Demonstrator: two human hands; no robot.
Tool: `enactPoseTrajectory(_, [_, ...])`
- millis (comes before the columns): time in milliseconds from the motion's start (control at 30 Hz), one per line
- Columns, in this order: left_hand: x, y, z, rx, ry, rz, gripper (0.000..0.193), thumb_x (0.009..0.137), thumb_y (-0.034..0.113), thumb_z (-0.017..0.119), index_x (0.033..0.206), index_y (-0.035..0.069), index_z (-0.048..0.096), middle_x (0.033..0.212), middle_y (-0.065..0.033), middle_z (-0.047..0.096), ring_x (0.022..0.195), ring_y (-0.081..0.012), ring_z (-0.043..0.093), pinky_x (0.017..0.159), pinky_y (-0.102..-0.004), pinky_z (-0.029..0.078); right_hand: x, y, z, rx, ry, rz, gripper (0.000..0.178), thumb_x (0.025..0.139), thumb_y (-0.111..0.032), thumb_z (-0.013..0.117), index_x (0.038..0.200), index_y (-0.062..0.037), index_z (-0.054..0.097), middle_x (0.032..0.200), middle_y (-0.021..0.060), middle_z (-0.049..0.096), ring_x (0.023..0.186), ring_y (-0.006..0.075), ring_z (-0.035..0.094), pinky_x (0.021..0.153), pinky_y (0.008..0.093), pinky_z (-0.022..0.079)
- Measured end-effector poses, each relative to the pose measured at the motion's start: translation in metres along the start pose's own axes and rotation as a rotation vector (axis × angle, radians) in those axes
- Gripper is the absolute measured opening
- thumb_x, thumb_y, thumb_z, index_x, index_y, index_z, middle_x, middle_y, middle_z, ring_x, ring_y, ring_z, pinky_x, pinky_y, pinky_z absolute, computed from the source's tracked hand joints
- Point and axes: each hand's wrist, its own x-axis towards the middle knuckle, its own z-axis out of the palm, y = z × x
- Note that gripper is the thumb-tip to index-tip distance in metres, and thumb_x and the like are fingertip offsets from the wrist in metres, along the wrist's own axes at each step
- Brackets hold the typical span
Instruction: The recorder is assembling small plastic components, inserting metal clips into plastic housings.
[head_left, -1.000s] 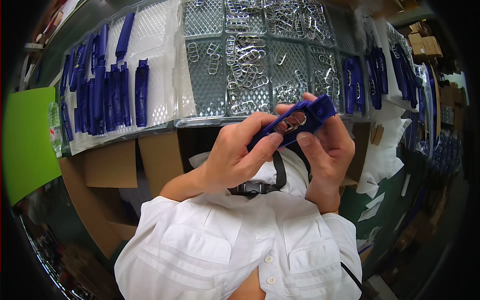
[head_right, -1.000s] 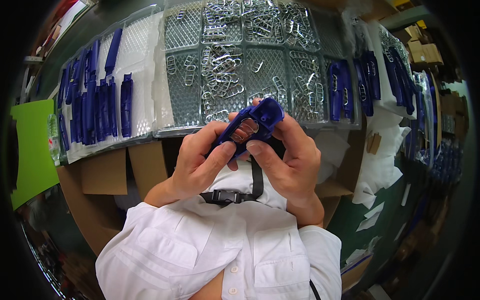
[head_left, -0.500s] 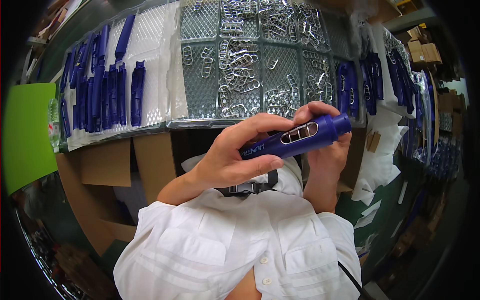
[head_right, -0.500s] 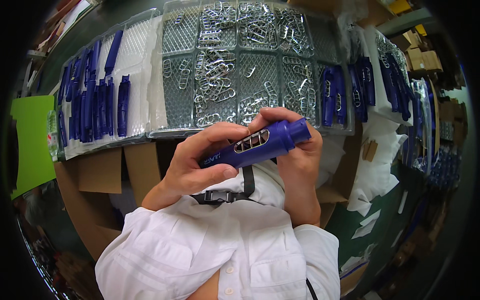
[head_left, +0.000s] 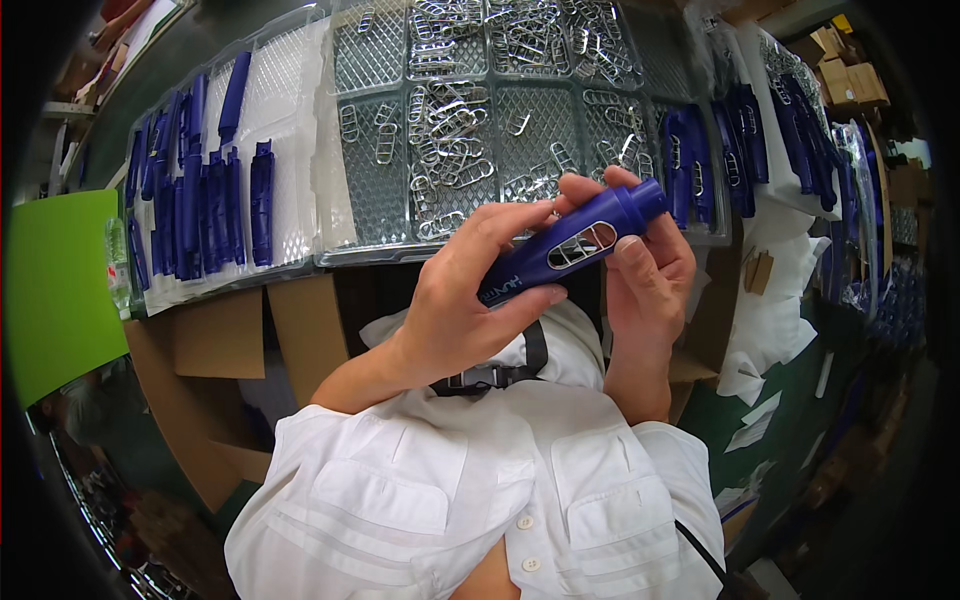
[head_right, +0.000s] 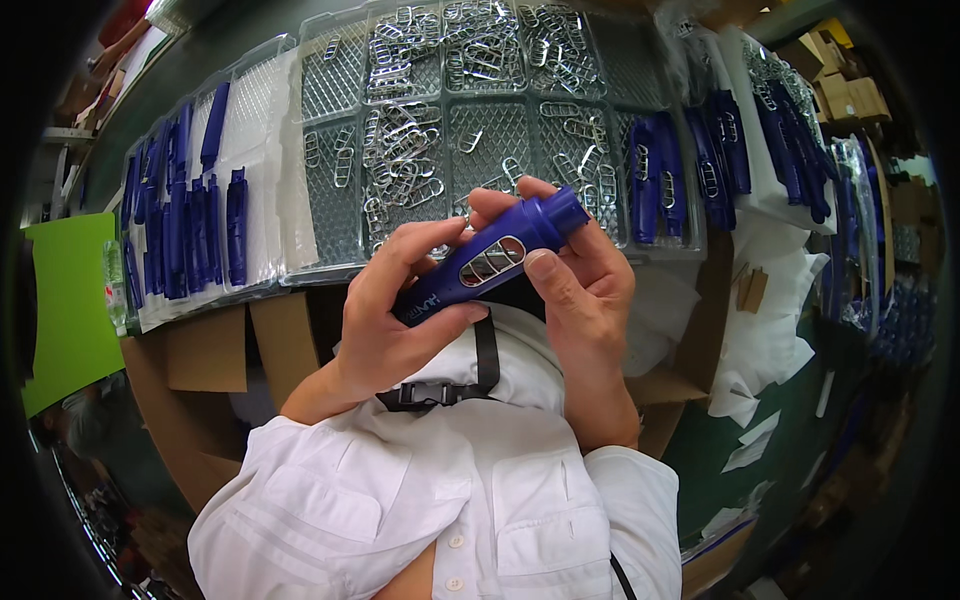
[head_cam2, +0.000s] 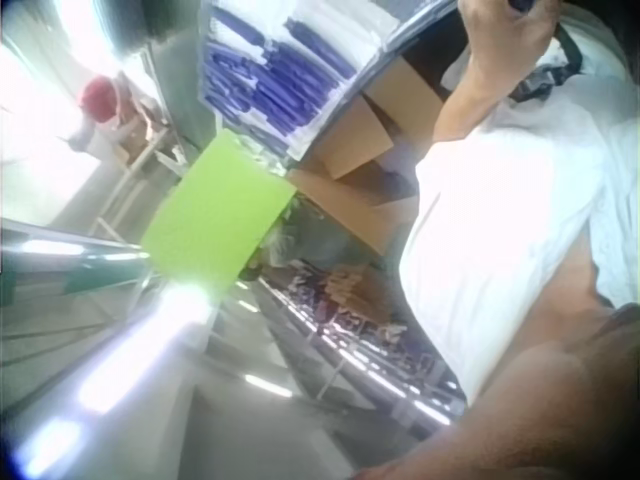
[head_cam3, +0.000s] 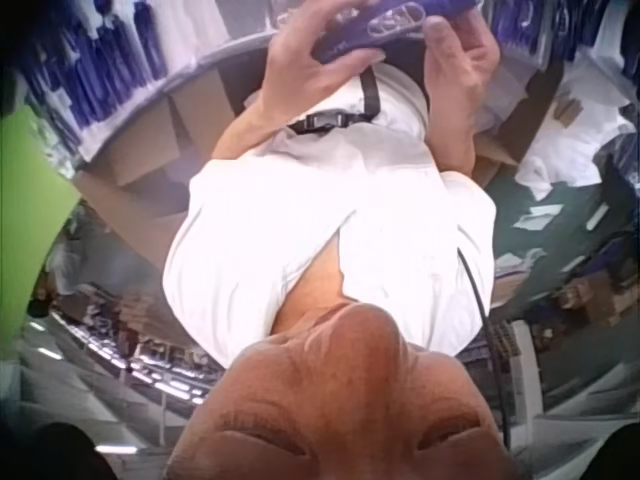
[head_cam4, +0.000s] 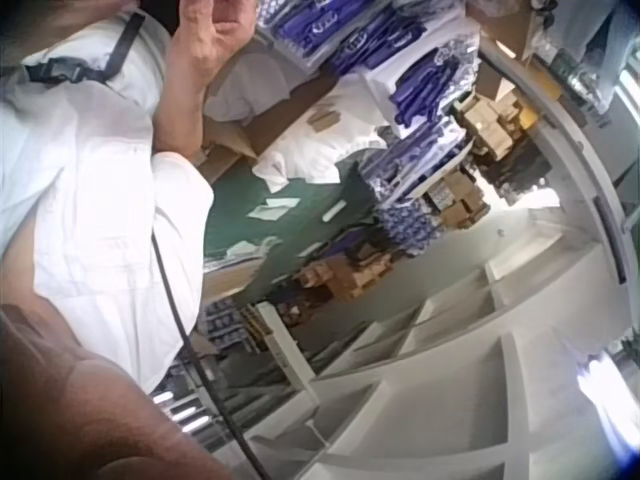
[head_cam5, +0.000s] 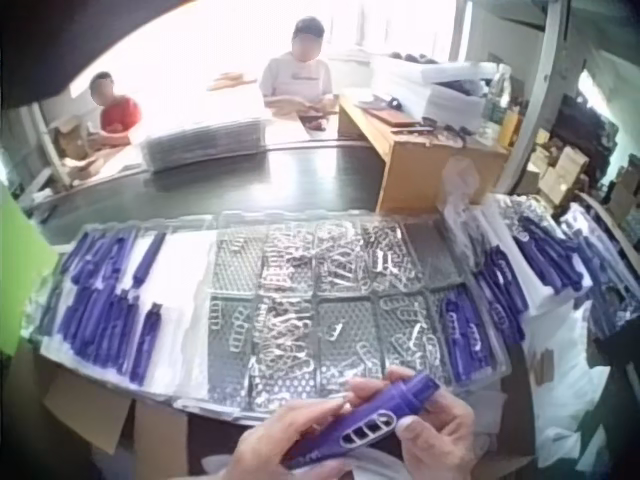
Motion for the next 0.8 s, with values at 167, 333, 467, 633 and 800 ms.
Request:
enactPoseTrajectory(167, [0.006,0.004,0.005,-0.351,-0.069,-0.291,0.052,0.091,0.008,0.077,0.138,-0.003,0.057,0.114,-0.0131,0.071,0.099,-0.0174,0.07,0.085,-0.0306,0.057,-0.001,-0.006,-0.01,-0.016,-0.015,-0.026,0.054,0.101,-0.011,0.065,0.147,0.0087,0.046,0.137,0.0299,0.061,0.126,0.0332,0.063,0.108,0.0449,0.051])
enactPoseTrajectory(333, [0.016,-0.002,0.011,-0.532,-0.21,-0.582,0.036,0.102,0.017,0.065,0.133,-0.003,0.06,0.095,-0.0057,0.071,0.084,-0.0084,0.066,0.073,-0.0225,0.053,-0.005,-0.013,-0.012,-0.03,0.046,0.018,0.053,0.102,-0.009,0.065,0.149,0.0069,0.045,0.141,0.0261,0.06,0.128,0.0278,0.061,0.108,0.0398,0.051])
enactPoseTrajectory(467, [0.03,-0.013,0.034,-0.573,-0.051,-0.496,0.032,0.104,0.02,0.06,0.128,-0.001,0.062,0.092,-0.0024,0.067,0.075,-0.0062,0.06,0.066,-0.0214,0.048,-0.011,-0.004,-0.028,-0.454,0.017,0.006,0.047,0.101,-0.017,0.069,0.143,0.0005,0.056,0.135,0.013,0.065,0.113,0.0164,0.065,0.101,0.0308,0.05])
enactPoseTrajectory(633, [0.064,-0.002,0.073,-0.567,-0.082,-0.432,0.032,0.104,0.022,0.058,0.126,-0.001,0.062,0.091,-0.001,0.063,0.071,-0.0059,0.056,0.062,-0.0212,0.046,-0.013,-0.014,-0.04,-0.378,0.194,-0.065,0.039,0.102,-0.017,0.068,0.137,-0.0019,0.062,0.121,0.0075,0.068,0.103,0.0132,0.066,0.086,0.0291,0.055])
enactPoseTrajectory(800, [0.091,0.006,0.116,-0.513,-0.287,-0.469,0.044,0.108,0.024,0.054,0.145,0.001,0.051,0.112,-0.0051,0.064,0.088,-0.0108,0.06,0.075,-0.0238,0.05,-0.011,-0.033,-0.075,-0.16,0.383,-0.149,0.033,0.105,-0.01,0.06,0.135,0.003,0.06,0.13,0.0154,0.068,0.11,0.0209,0.069,0.086,0.0311,0.059])
